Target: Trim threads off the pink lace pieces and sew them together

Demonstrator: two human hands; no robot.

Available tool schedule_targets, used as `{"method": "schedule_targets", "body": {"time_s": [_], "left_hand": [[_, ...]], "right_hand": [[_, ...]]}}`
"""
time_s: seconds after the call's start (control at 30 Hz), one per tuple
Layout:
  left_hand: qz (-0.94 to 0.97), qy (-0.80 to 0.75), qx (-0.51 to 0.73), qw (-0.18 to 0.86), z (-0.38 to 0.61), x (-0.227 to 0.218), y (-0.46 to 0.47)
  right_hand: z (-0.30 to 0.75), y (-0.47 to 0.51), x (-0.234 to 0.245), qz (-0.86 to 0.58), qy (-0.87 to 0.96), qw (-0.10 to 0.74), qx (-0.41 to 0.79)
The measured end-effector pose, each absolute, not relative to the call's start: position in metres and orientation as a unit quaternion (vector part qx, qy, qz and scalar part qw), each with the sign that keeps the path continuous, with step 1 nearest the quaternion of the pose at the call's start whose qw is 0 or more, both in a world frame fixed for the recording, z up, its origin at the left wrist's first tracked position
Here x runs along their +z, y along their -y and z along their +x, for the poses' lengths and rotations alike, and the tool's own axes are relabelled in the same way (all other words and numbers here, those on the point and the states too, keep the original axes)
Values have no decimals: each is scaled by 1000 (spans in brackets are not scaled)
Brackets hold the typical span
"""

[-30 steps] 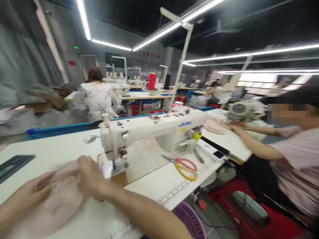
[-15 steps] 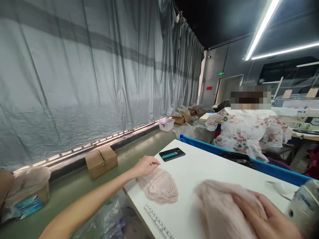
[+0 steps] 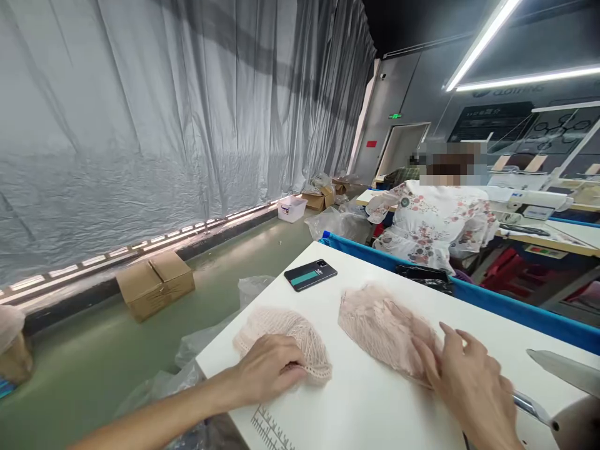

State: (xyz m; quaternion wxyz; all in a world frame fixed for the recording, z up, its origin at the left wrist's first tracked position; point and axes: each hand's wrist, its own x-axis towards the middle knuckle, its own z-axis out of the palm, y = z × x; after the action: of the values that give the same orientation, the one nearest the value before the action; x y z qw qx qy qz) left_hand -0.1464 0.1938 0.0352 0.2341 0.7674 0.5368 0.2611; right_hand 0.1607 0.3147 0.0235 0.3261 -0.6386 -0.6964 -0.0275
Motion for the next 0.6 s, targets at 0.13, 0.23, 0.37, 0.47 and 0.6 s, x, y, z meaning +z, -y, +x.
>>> {"method": "schedule_targets", "body": {"time_s": [0.13, 0.23, 0.37, 0.47, 0.6], "left_hand": [[715, -556, 295, 304, -148, 40, -203], [670, -562, 321, 364, -148, 38, -210], [615, -549, 360, 436, -150, 35, -214], [579, -537, 382, 479, -150, 36, -213], [539, -528, 407, 516, -150, 38, -212]], "right_hand": [[116, -261, 17, -479, 803, 342, 90], [73, -234, 10, -446, 783, 324, 288], [39, -226, 12, -438, 712, 306, 455], [33, -227, 15, -451, 652, 285, 538], [37, -222, 15, -476, 640, 290, 529]]}}
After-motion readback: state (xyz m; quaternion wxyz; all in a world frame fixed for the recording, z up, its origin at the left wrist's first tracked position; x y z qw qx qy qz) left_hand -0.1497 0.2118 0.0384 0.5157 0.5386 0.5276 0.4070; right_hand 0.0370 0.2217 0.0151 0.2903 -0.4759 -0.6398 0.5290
